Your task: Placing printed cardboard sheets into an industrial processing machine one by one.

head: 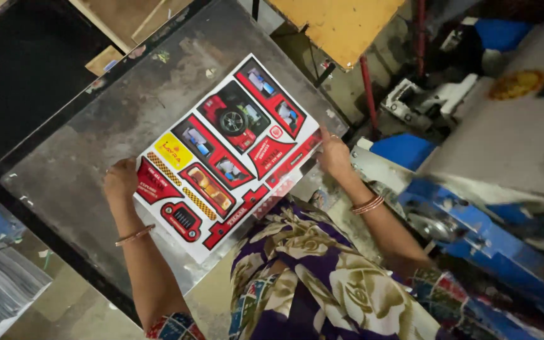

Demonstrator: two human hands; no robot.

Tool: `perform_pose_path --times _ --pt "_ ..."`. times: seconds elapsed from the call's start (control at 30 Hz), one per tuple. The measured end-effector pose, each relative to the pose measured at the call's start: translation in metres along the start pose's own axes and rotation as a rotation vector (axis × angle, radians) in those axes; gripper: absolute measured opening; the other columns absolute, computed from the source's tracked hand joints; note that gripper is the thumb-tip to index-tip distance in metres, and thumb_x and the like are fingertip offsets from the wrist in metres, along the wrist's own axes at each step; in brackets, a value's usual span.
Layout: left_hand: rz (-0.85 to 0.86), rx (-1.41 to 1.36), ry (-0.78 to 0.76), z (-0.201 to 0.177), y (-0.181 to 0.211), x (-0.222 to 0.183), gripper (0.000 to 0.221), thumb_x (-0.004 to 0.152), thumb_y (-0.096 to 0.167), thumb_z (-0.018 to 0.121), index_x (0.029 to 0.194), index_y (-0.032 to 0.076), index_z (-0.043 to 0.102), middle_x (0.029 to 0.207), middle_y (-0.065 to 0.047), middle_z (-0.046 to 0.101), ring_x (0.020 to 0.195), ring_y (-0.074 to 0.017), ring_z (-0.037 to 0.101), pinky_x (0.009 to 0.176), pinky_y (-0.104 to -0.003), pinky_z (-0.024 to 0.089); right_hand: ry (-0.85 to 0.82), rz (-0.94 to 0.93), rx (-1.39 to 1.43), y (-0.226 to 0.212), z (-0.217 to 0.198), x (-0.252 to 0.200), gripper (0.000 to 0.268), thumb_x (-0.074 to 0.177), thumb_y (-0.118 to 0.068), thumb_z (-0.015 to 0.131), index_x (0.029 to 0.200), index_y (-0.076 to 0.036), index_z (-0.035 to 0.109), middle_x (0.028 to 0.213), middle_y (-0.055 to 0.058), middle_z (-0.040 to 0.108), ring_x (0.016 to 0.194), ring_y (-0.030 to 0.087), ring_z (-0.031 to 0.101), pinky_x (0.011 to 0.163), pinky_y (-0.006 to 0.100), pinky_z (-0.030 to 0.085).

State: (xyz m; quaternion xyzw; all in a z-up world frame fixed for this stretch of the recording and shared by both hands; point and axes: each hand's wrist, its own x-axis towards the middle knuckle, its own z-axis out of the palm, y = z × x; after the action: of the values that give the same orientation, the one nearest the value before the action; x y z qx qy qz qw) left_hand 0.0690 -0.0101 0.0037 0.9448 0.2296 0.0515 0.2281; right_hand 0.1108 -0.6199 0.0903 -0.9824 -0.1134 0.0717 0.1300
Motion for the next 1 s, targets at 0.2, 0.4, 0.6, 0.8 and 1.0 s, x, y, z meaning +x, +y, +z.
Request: perform_pose_path --times 0.2,0.4,0.6,0.8,1.0 --pt "0.129 0.202 -0.151 0.039 -0.045 0.03 0.042 0.111 0.04 0.046 0.114 0.009 0.075 0.117 -0.023 0.072 0.104 -0.0487 0.067 0.089 -0.058 0.052 0.095 0.088 0.064 -0.011 -0.03 0.004 0.058 0.073 -0.018 0.085 0.126 -0.008 0.062 0.107 0.02 0.07 0.102 0.041 0.068 0.085 0.048 0.054" --pt "0.078 0.313 0.227 0.027 0.103 -0.012 0.037 0.104 0.037 0.059 0.112 0.003 0.071 0.117 -0.025 0.067 0.114 -0.0464 0.058 0.098 -0.06 0.042 0.174 0.069 0.183 0.029 -0.046 -0.022 0.058 0.073 -0.021 0.086 0.123 -0.004 0.064 0.11 0.022 0.07 0.103 0.043 0.066 0.087 0.049 0.053" --pt "0.153 -0.717 0.138 0.097 0.301 -0.101 0.033 0.1 0.027 0.071 0.127 0.012 0.059 0.128 -0.018 0.055 0.117 -0.041 0.049 0.1 -0.058 0.037 0.425 0.322 0.425 0.154 -0.046 -0.108 0.03 0.083 -0.009 0.077 0.112 -0.006 0.074 0.106 0.016 0.075 0.095 0.03 0.072 0.083 0.039 0.056" --pt "0.459 -0.171 0.228 0.083 0.464 -0.175 0.045 0.093 0.023 0.074 0.135 0.009 0.063 0.149 -0.025 0.046 0.138 -0.0483 0.039 0.108 -0.065 0.032 1.039 0.475 0.658 0.346 -0.214 -0.258 0.003 0.098 0.002 0.065 0.095 0.004 0.067 0.088 0.009 0.068 0.08 0.018 0.063 0.075 0.032 0.052" --pt "0.542 -0.385 -0.046 0.108 0.55 -0.22 0.045 0.093 0.021 0.071 0.135 0.01 0.061 0.147 -0.019 0.047 0.135 -0.0431 0.043 0.113 -0.058 0.038 1.241 0.463 0.778 0.537 -0.267 -0.277 0.015 0.109 -0.021 0.063 0.102 -0.008 0.065 0.087 0.003 0.069 0.07 0.01 0.06 0.061 0.026 0.048"
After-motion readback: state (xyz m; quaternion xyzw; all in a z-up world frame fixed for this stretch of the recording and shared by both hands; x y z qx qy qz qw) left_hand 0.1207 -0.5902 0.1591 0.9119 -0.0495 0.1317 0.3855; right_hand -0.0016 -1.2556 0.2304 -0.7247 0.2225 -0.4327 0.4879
